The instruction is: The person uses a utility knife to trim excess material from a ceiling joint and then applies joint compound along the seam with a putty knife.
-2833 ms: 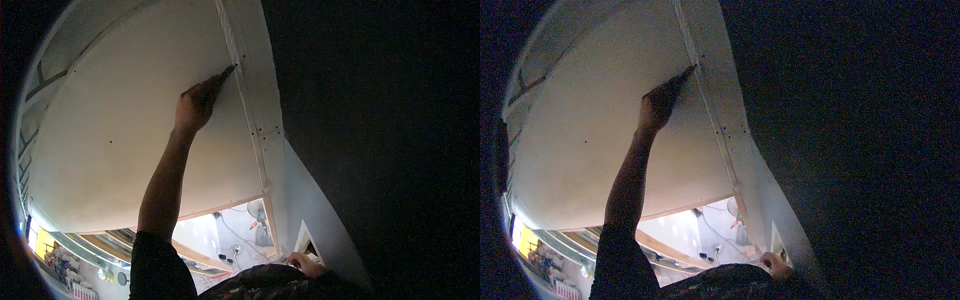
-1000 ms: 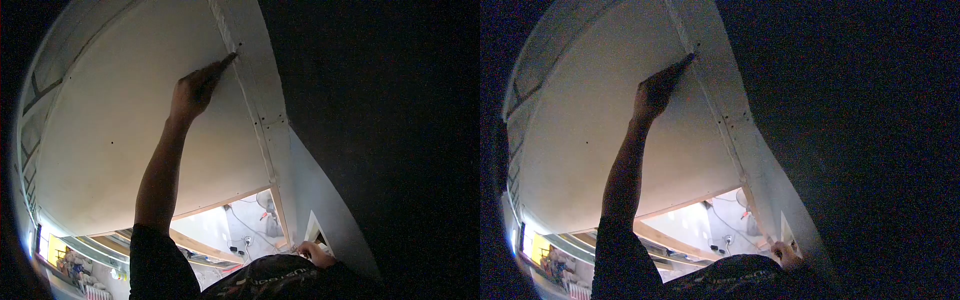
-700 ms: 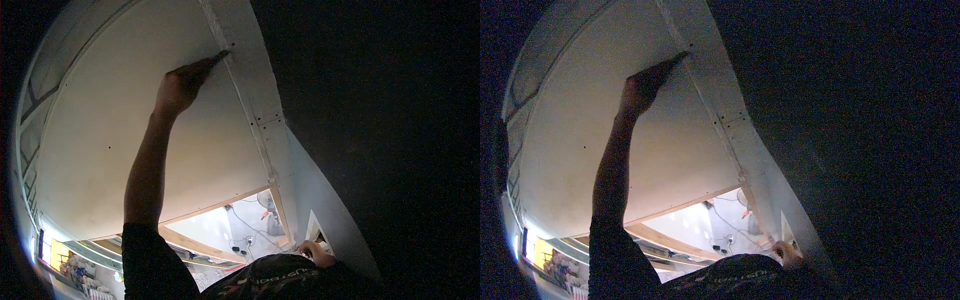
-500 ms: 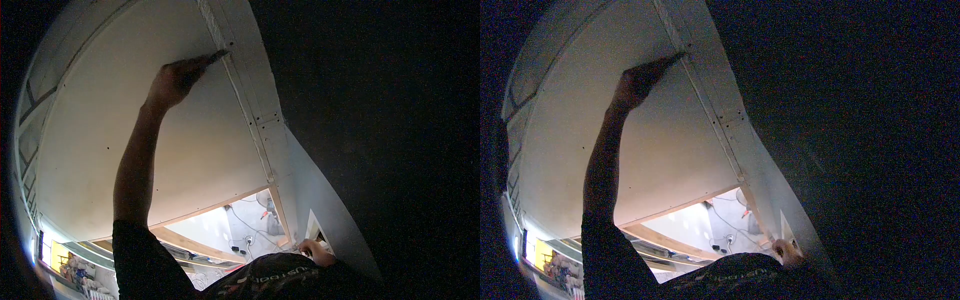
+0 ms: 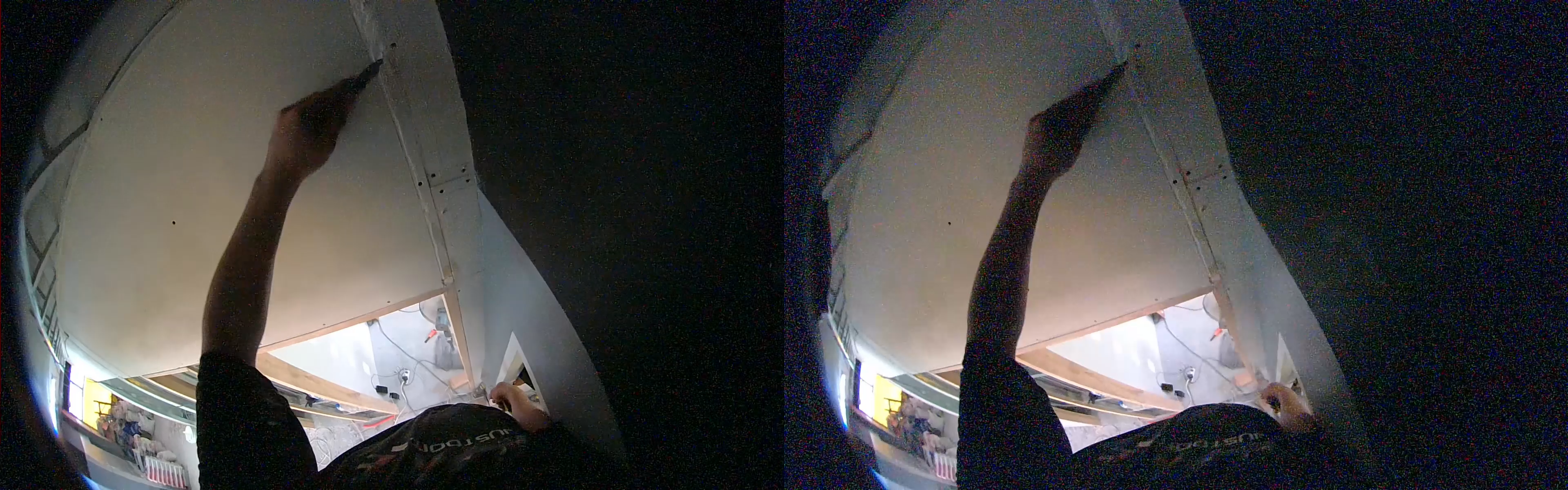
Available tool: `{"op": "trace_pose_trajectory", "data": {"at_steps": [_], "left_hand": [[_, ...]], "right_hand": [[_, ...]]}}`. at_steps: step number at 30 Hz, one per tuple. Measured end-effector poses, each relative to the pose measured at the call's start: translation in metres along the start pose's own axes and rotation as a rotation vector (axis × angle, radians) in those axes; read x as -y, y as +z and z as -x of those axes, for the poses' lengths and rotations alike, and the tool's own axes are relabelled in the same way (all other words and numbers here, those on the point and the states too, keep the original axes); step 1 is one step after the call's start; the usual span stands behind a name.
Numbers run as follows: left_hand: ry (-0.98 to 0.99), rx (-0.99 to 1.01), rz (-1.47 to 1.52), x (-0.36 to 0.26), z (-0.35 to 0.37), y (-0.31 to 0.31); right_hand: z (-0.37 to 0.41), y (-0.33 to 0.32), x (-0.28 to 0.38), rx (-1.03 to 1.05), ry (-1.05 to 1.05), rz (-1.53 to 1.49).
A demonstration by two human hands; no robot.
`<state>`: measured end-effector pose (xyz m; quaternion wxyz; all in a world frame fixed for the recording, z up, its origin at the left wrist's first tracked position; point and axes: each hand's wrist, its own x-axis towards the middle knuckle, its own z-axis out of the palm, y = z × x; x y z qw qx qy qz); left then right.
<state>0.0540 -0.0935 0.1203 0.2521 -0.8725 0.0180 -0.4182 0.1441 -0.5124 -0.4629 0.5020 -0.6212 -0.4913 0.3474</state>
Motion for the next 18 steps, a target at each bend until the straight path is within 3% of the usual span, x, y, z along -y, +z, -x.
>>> {"op": "trace_pose_trajectory", "data": {"at_steps": [2,6,9,10,12,15,18], "left_hand": [[-0.144,0.017,0.105,-0.016,0.006,0.001],[-0.130,0.137,0.080,-0.021,0.021,0.005],[-0.256,0.002,0.200,-0.010,0.032,0.020],[-0.259,0.000,0.197,-0.007,0.026,0.017],[-0.094,-0.017,0.148,0.002,0.010,0.009],[0.000,-0.001,0.126,0.010,-0.010,-0.005],[-0.011,0.044,0.124,0.011,-0.021,-0.011]], "right_hand": [[-0.004,0.001,-0.011,-0.042,-0.078,-0.016],[-0.008,0.007,-0.035,-0.193,-0.088,0.074],[-0.019,0.002,-0.053,0.052,-0.015,0.019],[-0.017,0.007,-0.053,-0.015,-0.042,-0.007],[-0.012,0.013,-0.049,-0.109,-0.077,-0.046],[-0.010,0.011,-0.038,-0.138,-0.181,0.045],[-0.012,0.019,-0.073,-0.119,-0.047,-0.047]]}}
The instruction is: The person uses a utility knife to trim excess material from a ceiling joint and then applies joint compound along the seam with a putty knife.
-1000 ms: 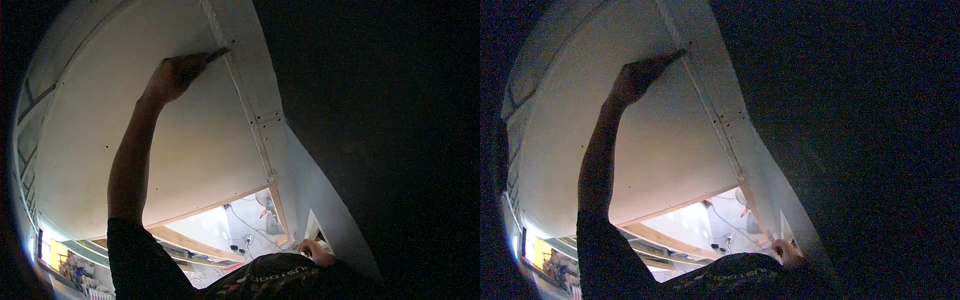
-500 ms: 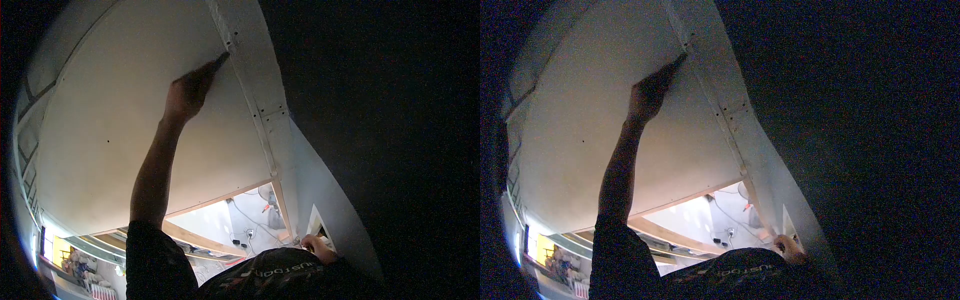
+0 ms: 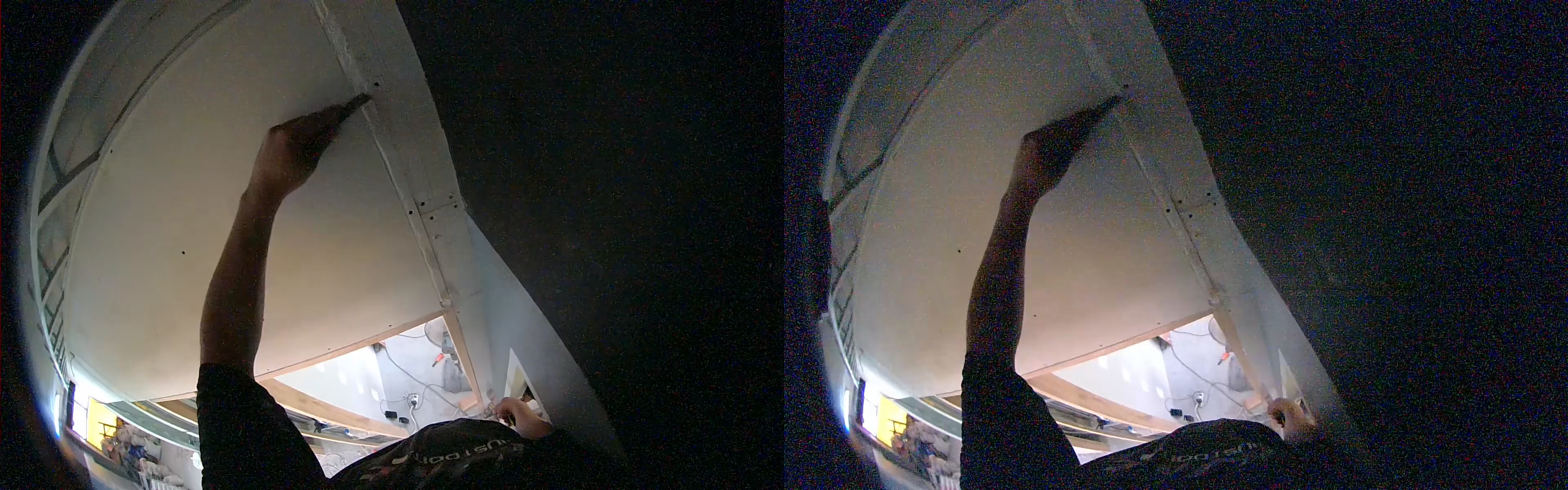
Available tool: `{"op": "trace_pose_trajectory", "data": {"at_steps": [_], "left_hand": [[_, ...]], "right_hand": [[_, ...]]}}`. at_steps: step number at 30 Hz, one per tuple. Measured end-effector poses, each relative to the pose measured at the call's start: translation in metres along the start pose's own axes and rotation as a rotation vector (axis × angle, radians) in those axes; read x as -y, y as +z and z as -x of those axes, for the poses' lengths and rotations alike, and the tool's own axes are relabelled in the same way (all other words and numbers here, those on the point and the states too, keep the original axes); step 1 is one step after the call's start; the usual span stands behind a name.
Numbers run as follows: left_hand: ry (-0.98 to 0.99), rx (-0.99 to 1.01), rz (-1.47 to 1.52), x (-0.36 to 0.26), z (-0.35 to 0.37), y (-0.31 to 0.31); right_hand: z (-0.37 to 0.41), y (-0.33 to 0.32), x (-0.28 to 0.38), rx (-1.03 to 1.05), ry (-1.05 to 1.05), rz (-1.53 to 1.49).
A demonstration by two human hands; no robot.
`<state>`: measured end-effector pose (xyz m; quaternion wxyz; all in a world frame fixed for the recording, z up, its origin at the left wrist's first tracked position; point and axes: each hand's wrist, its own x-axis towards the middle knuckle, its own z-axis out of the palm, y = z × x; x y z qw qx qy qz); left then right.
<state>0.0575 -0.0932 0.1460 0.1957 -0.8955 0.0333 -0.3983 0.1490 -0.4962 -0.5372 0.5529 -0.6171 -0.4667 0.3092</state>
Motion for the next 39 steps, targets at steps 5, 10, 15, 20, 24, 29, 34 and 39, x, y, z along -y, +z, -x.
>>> {"op": "trace_pose_trajectory", "data": {"at_steps": [5,10,15,20,24,29,34,39], "left_hand": [[-0.026,0.070,-0.005,0.001,-0.002,-0.006],[-0.060,0.099,-0.026,0.016,0.000,0.001],[-0.052,-0.006,-0.049,-0.003,0.018,0.015],[-0.070,-0.094,0.042,-0.021,0.026,0.028],[-0.162,-0.039,0.083,-0.009,0.031,0.042],[-0.079,-0.112,0.029,-0.010,0.026,0.042],[-0.016,-0.087,0.015,-0.011,0.024,0.034],[-0.024,-0.020,-0.002,-0.016,0.020,0.025]], "right_hand": [[0.001,-0.007,0.062,-0.028,0.028,0.081],[0.003,-0.022,0.088,0.164,-0.073,0.101],[0.010,-0.012,0.042,0.039,-0.033,0.114],[0.004,-0.006,0.016,-0.028,-0.070,0.170],[-0.004,-0.007,0.018,-0.041,-0.005,0.213],[-0.003,-0.010,0.045,-0.064,-0.045,0.211],[0.013,-0.012,0.134,-0.228,-0.127,0.439],[0.011,-0.010,0.067,-0.045,0.067,0.070]]}}
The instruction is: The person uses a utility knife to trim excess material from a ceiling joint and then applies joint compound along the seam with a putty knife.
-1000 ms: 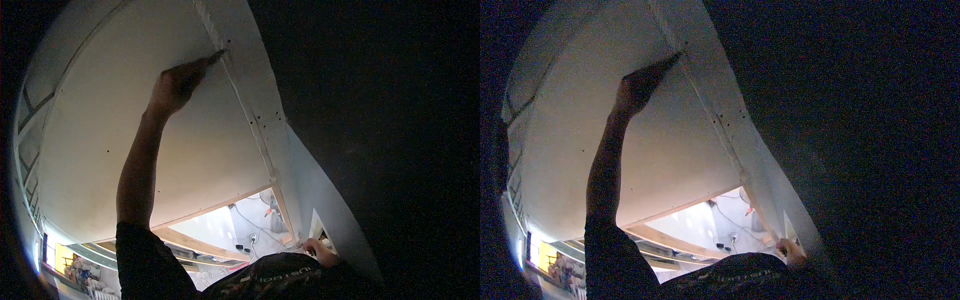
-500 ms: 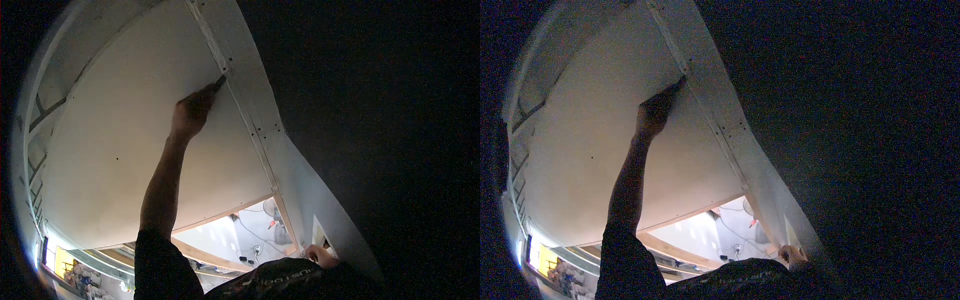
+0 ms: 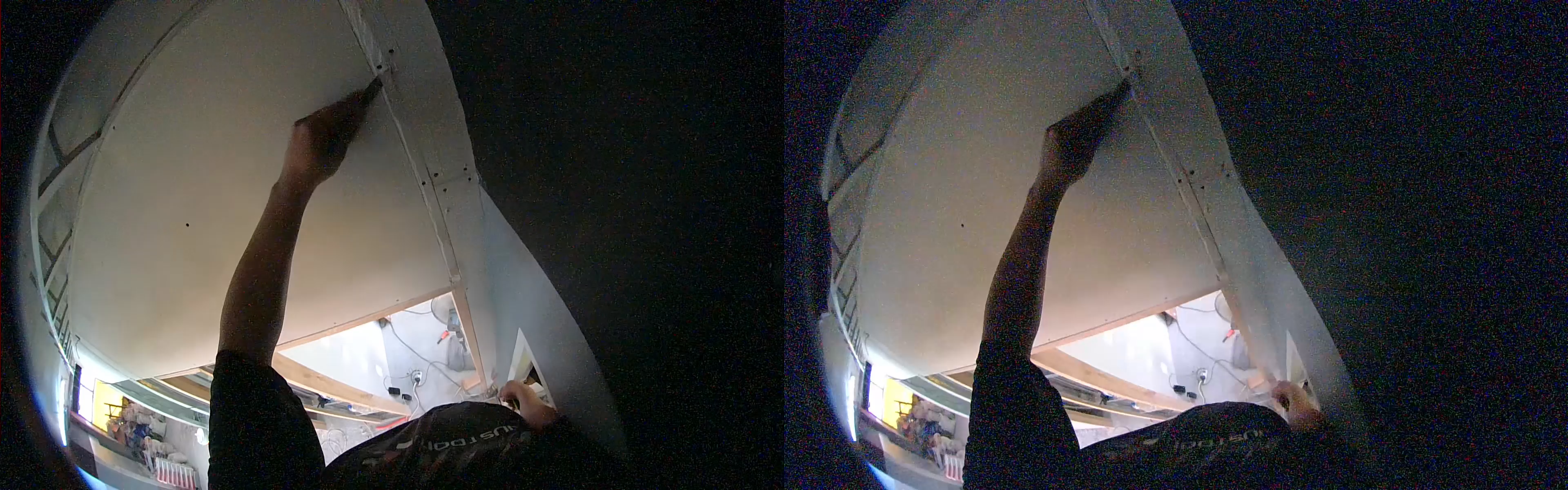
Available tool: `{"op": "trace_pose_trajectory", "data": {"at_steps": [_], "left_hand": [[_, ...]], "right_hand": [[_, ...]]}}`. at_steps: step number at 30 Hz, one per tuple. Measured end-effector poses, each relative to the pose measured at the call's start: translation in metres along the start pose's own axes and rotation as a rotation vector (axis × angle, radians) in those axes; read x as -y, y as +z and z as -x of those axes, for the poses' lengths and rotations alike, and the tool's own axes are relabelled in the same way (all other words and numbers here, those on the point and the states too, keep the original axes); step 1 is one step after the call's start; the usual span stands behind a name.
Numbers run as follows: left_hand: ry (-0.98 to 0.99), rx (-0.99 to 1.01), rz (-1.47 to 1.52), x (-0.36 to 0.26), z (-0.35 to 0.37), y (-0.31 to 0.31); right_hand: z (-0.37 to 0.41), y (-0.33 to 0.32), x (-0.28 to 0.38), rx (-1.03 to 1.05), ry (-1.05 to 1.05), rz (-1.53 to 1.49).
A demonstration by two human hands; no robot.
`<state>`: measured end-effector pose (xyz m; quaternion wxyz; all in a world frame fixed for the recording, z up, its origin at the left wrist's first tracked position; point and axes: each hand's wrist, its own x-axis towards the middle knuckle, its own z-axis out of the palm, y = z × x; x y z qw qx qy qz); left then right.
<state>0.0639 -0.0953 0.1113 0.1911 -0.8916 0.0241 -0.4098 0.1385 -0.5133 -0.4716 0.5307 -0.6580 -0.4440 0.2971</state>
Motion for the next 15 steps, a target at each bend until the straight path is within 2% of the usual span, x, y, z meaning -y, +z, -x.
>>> {"op": "trace_pose_trajectory", "data": {"at_steps": [2,3,4,6,7,8,9,10,11,12,13,14,15], "left_hand": [[0.000,0.000,-0.031,0.001,0.003,0.002],[-0.069,0.023,0.004,-0.001,0.006,0.005],[-0.136,0.043,0.038,-0.001,0.012,0.011],[-0.004,0.221,-0.002,0.005,0.052,0.050],[-0.108,0.358,0.119,-0.003,0.078,0.057],[-0.158,0.367,0.123,-0.006,0.090,0.066],[-0.267,0.327,0.222,-0.025,0.090,0.058],[-0.296,0.310,0.193,-0.029,0.096,0.057],[-0.333,0.285,0.164,-0.029,0.096,0.056],[-0.330,0.264,0.160,-0.023,0.092,0.052],[-0.308,0.130,0.171,-0.018,0.086,0.046],[-0.289,0.004,0.184,-0.012,0.080,0.038],[-0.231,0.002,0.093,-0.001,0.068,0.028]], "right_hand": [[-0.005,-0.001,0.020,-0.038,-0.195,0.048],[-0.007,-0.002,0.031,-0.061,-0.291,0.074],[-0.009,-0.003,0.028,-0.044,-0.181,0.048],[-0.011,-0.008,0.011,-0.044,-0.080,0.018],[-0.013,-0.011,0.000,0.014,-0.047,-0.002],[-0.016,-0.005,-0.014,0.028,-0.035,-0.024],[-0.018,0.002,-0.030,0.041,-0.024,-0.045],[-0.019,0.006,-0.054,0.048,-0.103,-0.015],[-0.027,0.000,-0.037,0.061,-0.183,0.027],[-0.030,-0.014,-0.019,0.286,-0.114,-0.022],[-0.033,-0.010,-0.038,0.284,-0.121,-0.008],[-0.027,0.006,-0.085,0.194,-0.134,0.009],[-0.020,0.008,-0.091,0.159,-0.132,0.016]]}}
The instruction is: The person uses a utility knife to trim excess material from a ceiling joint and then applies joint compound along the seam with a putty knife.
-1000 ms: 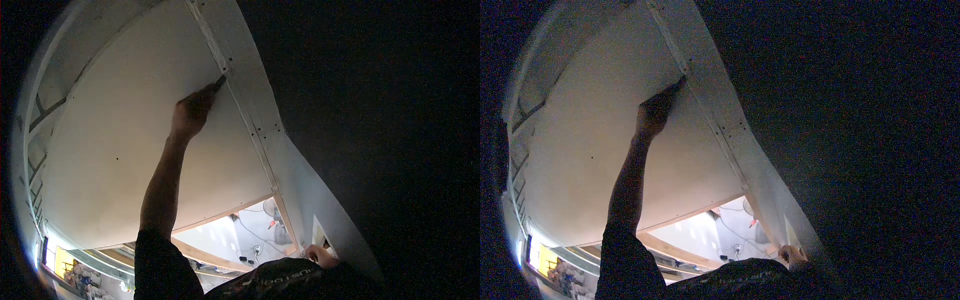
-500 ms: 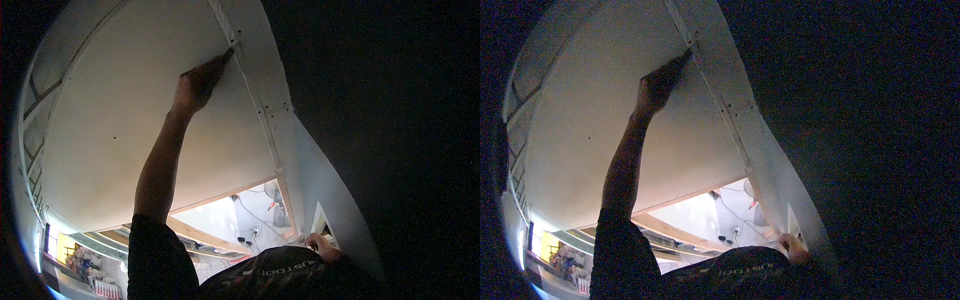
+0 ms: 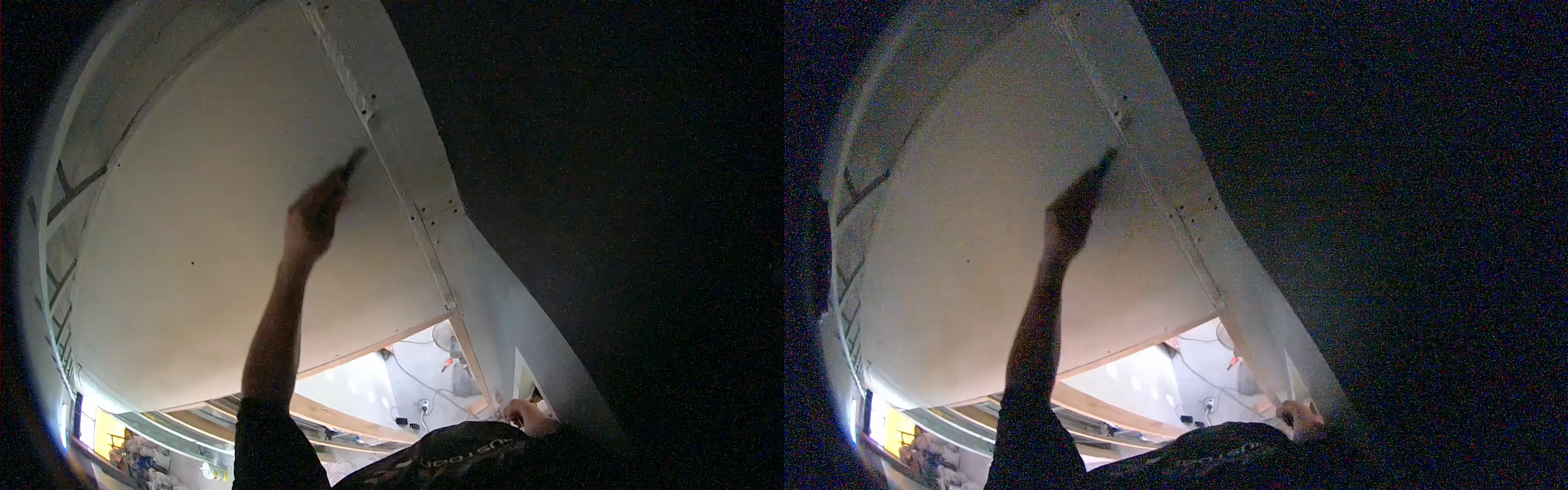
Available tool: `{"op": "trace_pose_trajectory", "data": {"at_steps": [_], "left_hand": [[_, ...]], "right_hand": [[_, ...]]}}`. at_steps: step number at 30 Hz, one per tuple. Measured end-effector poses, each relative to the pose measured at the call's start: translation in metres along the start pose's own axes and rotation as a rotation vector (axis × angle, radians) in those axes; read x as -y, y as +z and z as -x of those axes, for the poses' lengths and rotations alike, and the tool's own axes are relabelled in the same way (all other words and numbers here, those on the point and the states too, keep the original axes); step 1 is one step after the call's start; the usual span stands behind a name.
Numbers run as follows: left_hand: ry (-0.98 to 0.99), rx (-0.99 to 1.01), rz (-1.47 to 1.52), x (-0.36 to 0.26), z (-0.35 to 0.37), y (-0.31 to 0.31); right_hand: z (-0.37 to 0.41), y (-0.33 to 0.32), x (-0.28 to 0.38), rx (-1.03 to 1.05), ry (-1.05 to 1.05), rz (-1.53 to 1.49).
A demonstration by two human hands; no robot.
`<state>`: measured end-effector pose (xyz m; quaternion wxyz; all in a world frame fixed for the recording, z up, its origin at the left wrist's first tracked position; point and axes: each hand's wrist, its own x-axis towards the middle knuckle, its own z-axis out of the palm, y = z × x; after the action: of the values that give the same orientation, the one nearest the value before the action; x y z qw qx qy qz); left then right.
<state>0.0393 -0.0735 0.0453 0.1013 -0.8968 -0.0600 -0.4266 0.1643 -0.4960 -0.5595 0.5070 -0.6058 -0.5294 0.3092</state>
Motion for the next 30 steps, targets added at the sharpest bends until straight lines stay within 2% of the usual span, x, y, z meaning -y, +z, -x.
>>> {"op": "trace_pose_trajectory", "data": {"at_steps": [1,2,3,6,9,13,15,16,18,19,20,21,22,24,26,27,28,29,30], "left_hand": [[-0.026,-0.018,0.062,-0.009,-0.016,-0.013],[-0.050,-0.038,0.124,-0.018,-0.033,-0.026],[0.107,-0.070,0.009,0.000,-0.047,-0.026],[0.045,-0.006,0.059,-0.018,-0.082,-0.042],[0.122,0.037,-0.027,-0.010,-0.088,-0.031],[0.093,0.053,0.087,-0.031,-0.085,-0.030],[-0.038,-0.023,0.018,-0.023,-0.083,-0.035],[-0.041,-0.024,0.018,-0.026,-0.083,-0.037],[0.142,-0.011,-0.065,-0.031,-0.080,-0.042],[0.140,-0.009,-0.065,-0.031,-0.078,-0.042],[0.119,0.033,-0.058,-0.031,-0.076,-0.043],[0.098,0.075,-0.051,-0.031,-0.074,-0.043],[0.098,0.074,-0.050,-0.027,-0.070,-0.040],[0.250,0.171,-0.063,-0.007,-0.056,-0.022],[0.275,0.368,-0.165,0.001,-0.030,-0.007],[0.263,0.339,-0.170,-0.004,-0.019,-0.003],[0.171,0.336,-0.049,-0.005,-0.014,-0.003],[0.176,0.252,-0.049,-0.005,-0.019,-0.006],[0.180,0.168,-0.048,-0.005,-0.024,-0.010]], "right_hand": [[0.007,0.003,-0.002,-0.035,0.004,0.009],[0.008,-0.005,0.028,-0.054,-0.004,0.020],[0.004,-0.012,0.058,-0.072,-0.015,0.033],[0.002,-0.016,0.084,-0.049,0.080,0.110],[0.003,-0.010,0.075,-0.093,0.100,0.038],[0.005,0.009,0.036,-0.176,0.232,-0.189],[0.007,0.004,0.038,-0.225,0.044,0.053],[0.006,0.003,0.039,-0.242,-0.019,0.135],[0.005,0.004,0.043,-0.269,0.032,-0.004],[0.006,0.002,0.056,-0.278,0.050,-0.050],[0.005,-0.007,0.121,-0.350,-0.008,0.047],[0.003,-0.013,0.160,-0.421,-0.067,0.145],[0.003,-0.013,0.160,-0.423,-0.067,0.146],[0.005,-0.011,0.159,-0.422,0.088,0.113],[0.002,-0.013,0.151,-0.405,0.006,0.202],[0.000,-0.016,0.145,-0.388,-0.073,0.290],[-0.003,-0.015,0.118,-0.395,-0.083,0.291],[-0.004,-0.013,0.073,-0.224,-0.038,0.191],[-0.006,-0.013,0.064,-0.125,-0.013,0.157]]}}
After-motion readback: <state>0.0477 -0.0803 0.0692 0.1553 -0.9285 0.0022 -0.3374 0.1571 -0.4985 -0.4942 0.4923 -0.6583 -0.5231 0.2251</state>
